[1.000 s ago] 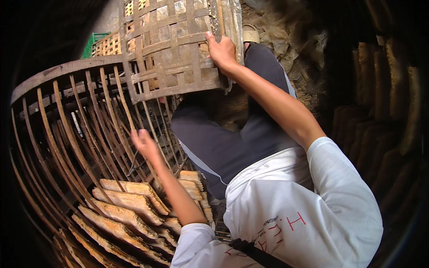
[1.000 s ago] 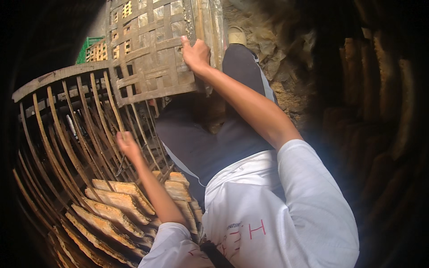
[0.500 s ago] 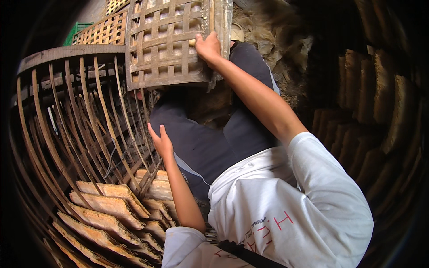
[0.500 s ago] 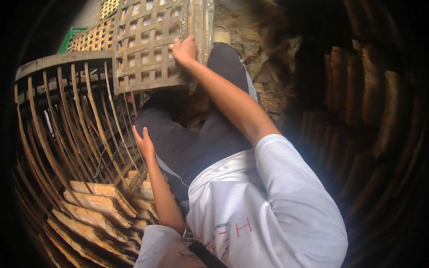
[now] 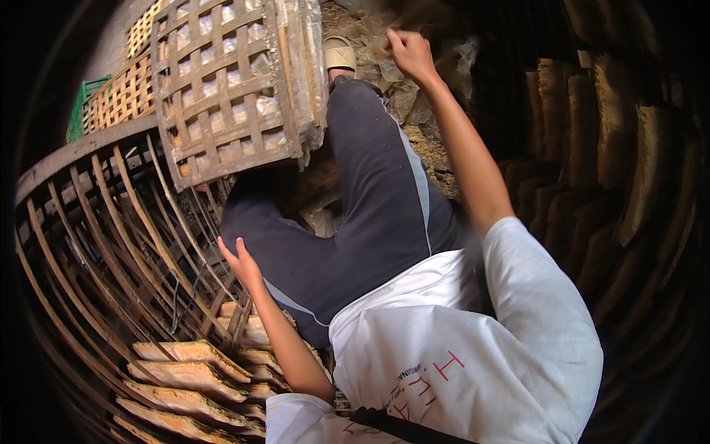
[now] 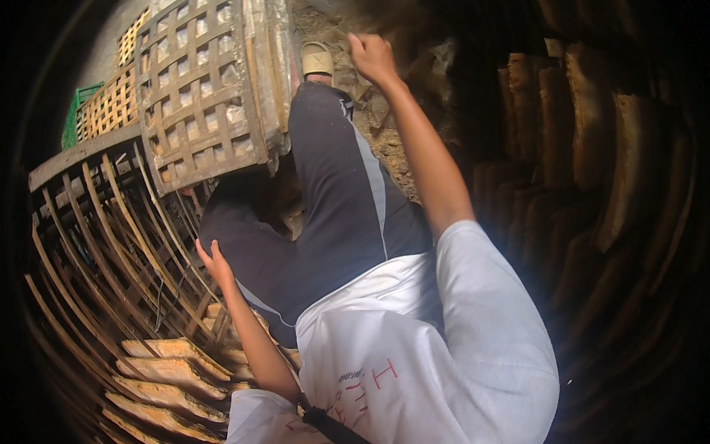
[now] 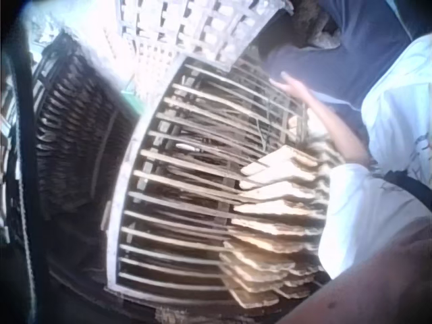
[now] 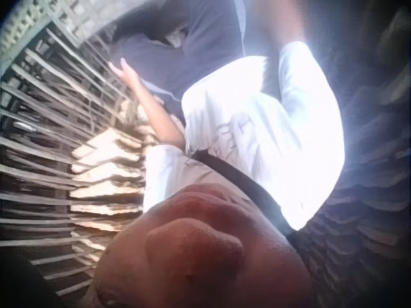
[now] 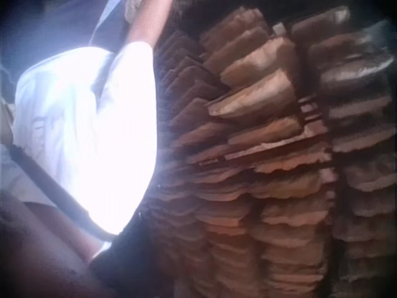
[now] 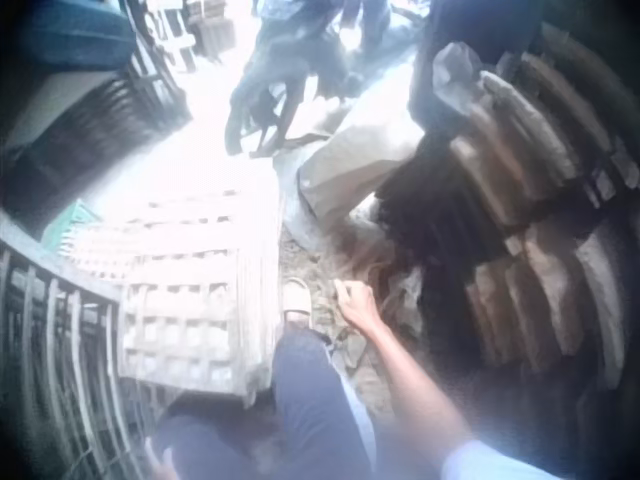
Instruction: The person sits inside a confined wooden structure and repeatedly wraps flat, rectangular items in plastic sheeting. They fold the plastic around each item and place the wrapped unit onto a stack on a woven tray.
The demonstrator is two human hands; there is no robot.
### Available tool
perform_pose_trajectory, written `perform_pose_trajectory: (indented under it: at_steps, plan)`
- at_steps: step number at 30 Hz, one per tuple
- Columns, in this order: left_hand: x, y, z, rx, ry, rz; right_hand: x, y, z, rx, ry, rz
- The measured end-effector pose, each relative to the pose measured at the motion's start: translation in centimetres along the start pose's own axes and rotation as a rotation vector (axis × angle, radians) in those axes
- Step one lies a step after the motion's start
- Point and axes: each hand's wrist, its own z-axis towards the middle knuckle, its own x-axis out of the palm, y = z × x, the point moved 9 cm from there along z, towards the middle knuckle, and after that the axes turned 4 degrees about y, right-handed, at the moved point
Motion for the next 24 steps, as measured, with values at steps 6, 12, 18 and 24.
perform_pose_trajectory:
  at_steps: [6,12,18,24]
  plan:
    - [0.0,-1.3,0.2,-0.062,0.021,-0.014,-2.3,-18.2,-3.4,0.601,0.158,-0.576]
    - [0.0,-2.4,2.6,-0.01,0.006,0.023,-4.3,-22.4,-2.5,0.644,0.17,-0.717]
    - [-0.8,-7.0,3.4,0.11,-0.095,0.13,-3.7,-20.7,-1.8,0.379,-0.066,-0.422]
    - [-3.0,-22.1,-0.6,0.541,-0.223,-0.329,-4.1,-14.1,-8.6,0.004,-0.214,-0.339]
